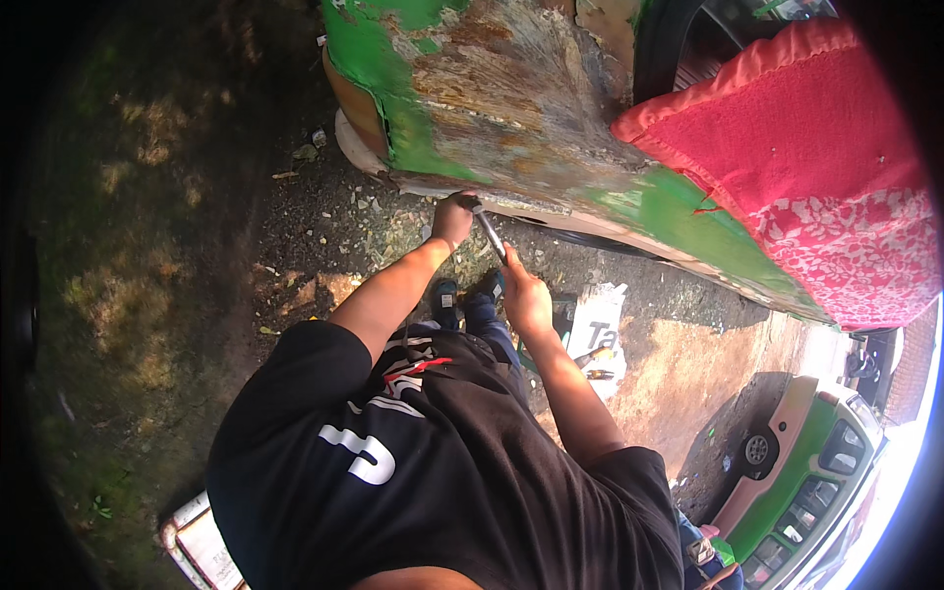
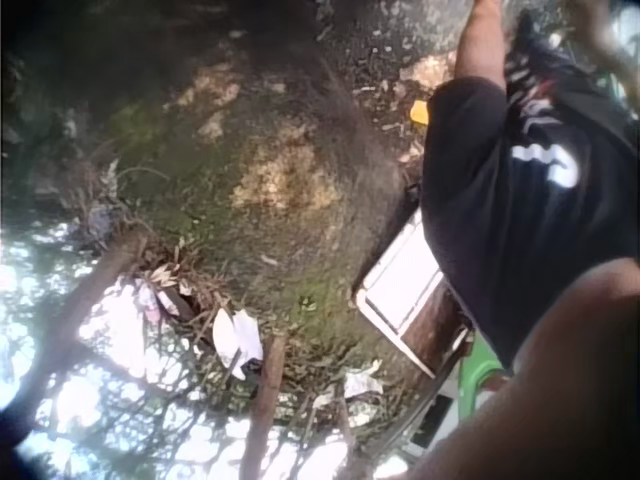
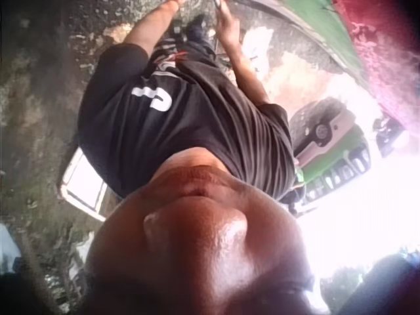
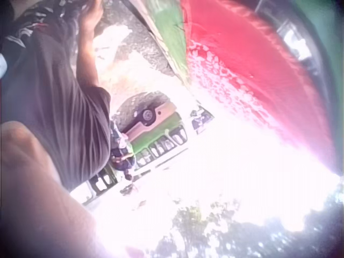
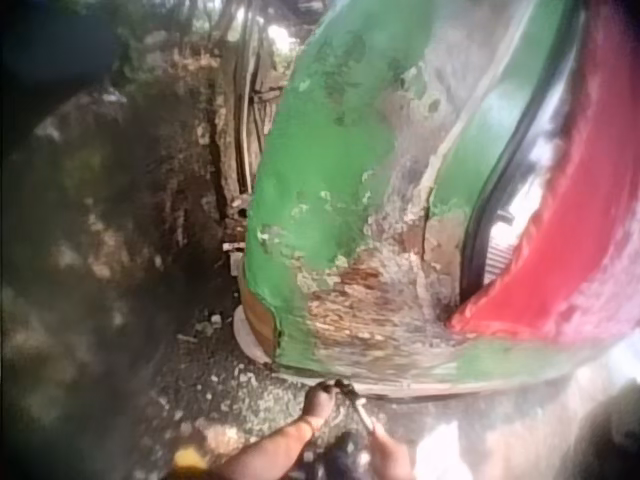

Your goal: The person uses a hammer to repeatedly strike a small area on the side of a green vehicle. They hold a small red object in their left hand while hammering with their right hand. The action is repetitive and focused on a single spot.

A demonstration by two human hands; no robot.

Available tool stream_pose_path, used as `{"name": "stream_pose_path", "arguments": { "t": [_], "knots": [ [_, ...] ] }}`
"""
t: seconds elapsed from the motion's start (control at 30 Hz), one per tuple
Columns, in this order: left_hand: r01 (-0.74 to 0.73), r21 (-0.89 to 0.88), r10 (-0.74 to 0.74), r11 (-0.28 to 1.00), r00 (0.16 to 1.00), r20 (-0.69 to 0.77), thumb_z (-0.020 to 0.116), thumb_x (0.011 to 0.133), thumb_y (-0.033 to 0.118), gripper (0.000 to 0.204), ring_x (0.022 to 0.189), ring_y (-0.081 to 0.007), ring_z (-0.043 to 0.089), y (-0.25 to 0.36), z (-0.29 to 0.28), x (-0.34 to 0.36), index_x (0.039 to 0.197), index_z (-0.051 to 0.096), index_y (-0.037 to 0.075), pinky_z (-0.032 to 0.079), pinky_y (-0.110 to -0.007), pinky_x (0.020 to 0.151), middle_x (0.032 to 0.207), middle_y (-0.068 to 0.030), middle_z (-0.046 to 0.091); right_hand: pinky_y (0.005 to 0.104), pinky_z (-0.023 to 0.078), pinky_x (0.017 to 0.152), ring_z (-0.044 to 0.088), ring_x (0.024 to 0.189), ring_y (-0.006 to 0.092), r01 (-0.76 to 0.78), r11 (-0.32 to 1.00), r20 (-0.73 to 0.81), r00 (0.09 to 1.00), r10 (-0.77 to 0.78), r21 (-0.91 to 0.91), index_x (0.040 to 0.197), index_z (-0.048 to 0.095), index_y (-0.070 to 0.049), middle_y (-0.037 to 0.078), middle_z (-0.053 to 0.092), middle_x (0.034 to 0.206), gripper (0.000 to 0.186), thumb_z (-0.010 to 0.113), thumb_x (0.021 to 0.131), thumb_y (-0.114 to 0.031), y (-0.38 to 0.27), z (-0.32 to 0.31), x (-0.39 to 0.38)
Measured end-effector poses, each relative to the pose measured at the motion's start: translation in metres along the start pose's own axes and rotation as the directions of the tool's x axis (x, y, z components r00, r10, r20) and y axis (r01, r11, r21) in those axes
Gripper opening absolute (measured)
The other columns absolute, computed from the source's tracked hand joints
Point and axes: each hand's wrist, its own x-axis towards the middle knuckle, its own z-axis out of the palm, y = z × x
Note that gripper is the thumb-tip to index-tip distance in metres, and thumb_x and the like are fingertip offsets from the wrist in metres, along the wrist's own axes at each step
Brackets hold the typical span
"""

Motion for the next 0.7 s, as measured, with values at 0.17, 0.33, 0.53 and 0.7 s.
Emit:
{"name": "stream_pose_path", "arguments": {
  "t": [0.17,0.33,0.53,0.7],
  "knots": [
    [-0.008,0.077,0.013,0.997,0.998,-0.060,0.051,0.089,0.022,0.020,0.083,-0.0414,0.062,-0.003,0.006,0.003,0.090,0.067,0.010,0.050,-0.044,0.071,0.084,-0.0181,0.066,0.0374,0.052,0.072,0.066,0.087,0.0395,0.171,0.968,-0.232,0.964,-0.127,0.183,0.139,0.049,-0.014,0.027,0.064,0.098,0.045,0.054,0.095,-0.007,-0.002,-0.003,-0.002],
    [-0.039,0.055,0.022,0.998,0.959,0.284,0.053,0.087,0.020,0.019,0.089,-0.0340,0.066,0.008,0.020,-0.005,0.094,0.069,0.012,0.052,-0.041,0.076,0.095,-0.0138,0.068,0.0338,0.052,0.075,0.067,0.094,0.0361,-0.079,0.987,0.015,0.997,0.077,0.140,0.136,0.051,-0.010,0.026,0.063,0.108,0.041,0.056,0.095,-0.008,0.033,0.012,-0.026],
    [0.099,-0.014,-0.093,0.995,0.973,0.213,0.047,0.087,0.003,0.021,0.078,-0.0190,0.064,-0.006,0.015,-0.013,0.100,0.063,0.004,0.050,-0.031,0.067,0.102,-0.0060,0.066,0.0223,0.039,0.070,0.045,0.083,0.0079,-0.065,0.931,-0.220,0.964,0.152,0.358,0.138,0.049,-0.002,0.002,0.053,0.097,0.040,0.052,0.099,-0.006,0.067,0.014,-0.066],
    [0.051,-0.631,-0.020,0.774,0.998,0.055,0.055,0.086,-0.001,0.014,0.080,-0.0127,0.058,-0.070,0.011,-0.027,0.096,0.064,0.002,0.046,-0.026,0.071,0.093,-0.0047,0.063,0.0178,0.025,0.052,0.030,0.062,0.0017,-0.167,0.809,-0.122,0.952,0.282,0.563,0.139,0.048,-0.004,-0.009,0.044,0.079,0.039,0.050,0.100,-0.006,0.050,-0.002,-0.058]
  ]
}}
